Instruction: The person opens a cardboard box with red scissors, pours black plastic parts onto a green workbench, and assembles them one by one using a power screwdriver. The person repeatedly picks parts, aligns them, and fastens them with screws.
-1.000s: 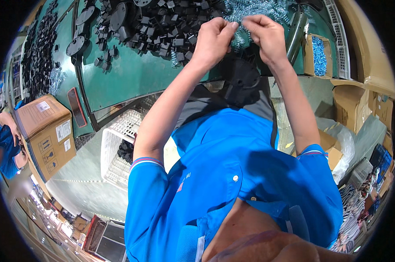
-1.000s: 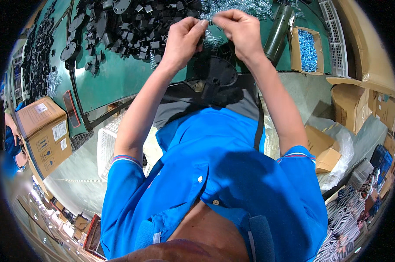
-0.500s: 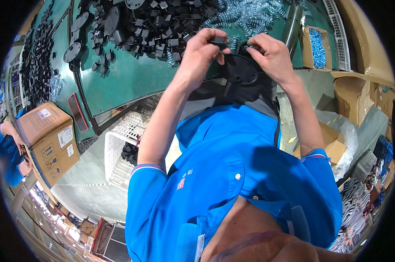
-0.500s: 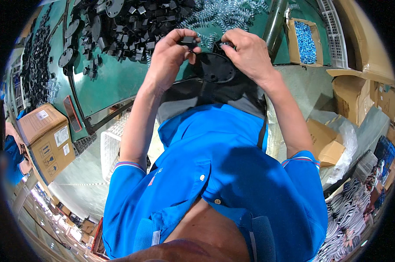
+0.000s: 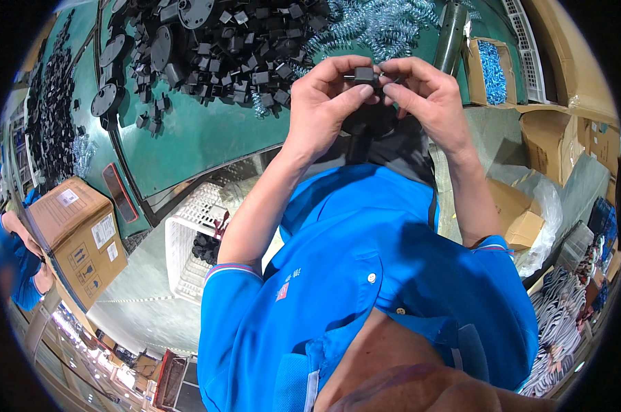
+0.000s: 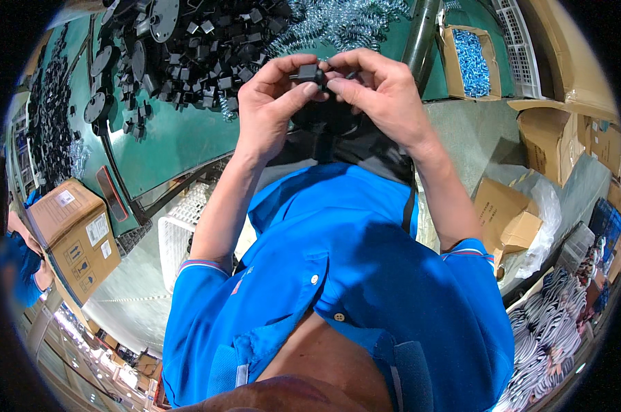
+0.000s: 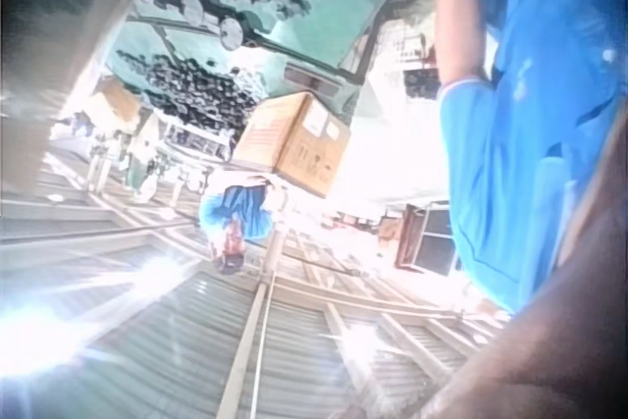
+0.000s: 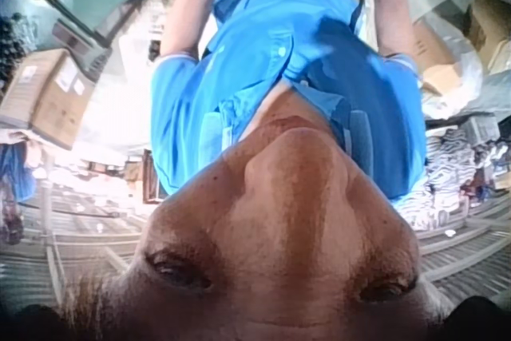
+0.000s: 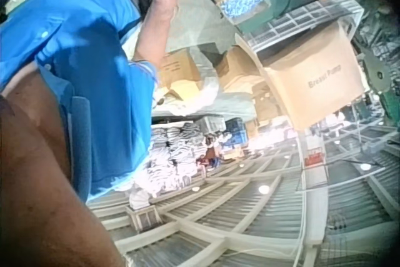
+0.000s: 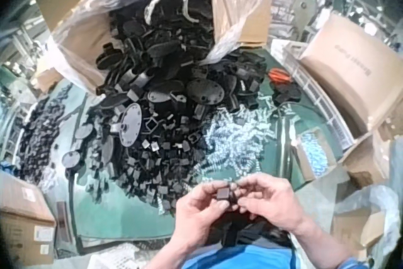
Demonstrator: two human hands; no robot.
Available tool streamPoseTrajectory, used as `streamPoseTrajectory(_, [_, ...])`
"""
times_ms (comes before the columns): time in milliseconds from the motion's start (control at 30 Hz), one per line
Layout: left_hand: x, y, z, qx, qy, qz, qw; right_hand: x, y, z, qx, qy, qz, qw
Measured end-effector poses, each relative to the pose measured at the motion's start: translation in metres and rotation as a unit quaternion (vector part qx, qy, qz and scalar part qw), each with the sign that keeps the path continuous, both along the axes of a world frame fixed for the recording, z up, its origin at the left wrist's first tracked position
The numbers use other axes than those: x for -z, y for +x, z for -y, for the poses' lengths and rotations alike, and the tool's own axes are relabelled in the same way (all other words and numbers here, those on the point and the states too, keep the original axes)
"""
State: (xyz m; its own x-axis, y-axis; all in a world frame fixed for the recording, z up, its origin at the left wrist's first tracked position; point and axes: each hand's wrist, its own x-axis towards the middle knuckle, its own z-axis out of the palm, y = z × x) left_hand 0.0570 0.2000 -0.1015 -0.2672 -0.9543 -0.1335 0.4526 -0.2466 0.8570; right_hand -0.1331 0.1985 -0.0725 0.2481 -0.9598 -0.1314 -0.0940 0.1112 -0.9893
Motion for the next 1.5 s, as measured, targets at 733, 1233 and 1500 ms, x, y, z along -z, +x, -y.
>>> streamPoseTrajectory(733, [0.010, -0.003, -0.016, 0.076, 0.116, -0.103, 0.985, -0.011, 0.013, -0.012, 0.021, -0.187, -0.131, 0.973])
streamPoseTrajectory(1233, [0.019, -0.006, -0.013, -0.055, -0.293, 0.602, 0.741, 0.021, -0.013, 0.005, 0.134, -0.079, -0.141, 0.978])
streamPoseTrajectory(1500, [0.018, -0.007, -0.013, -0.051, -0.287, 0.611, 0.736, 0.025, 0.001, 0.010, 0.074, -0.126, -0.256, 0.956])
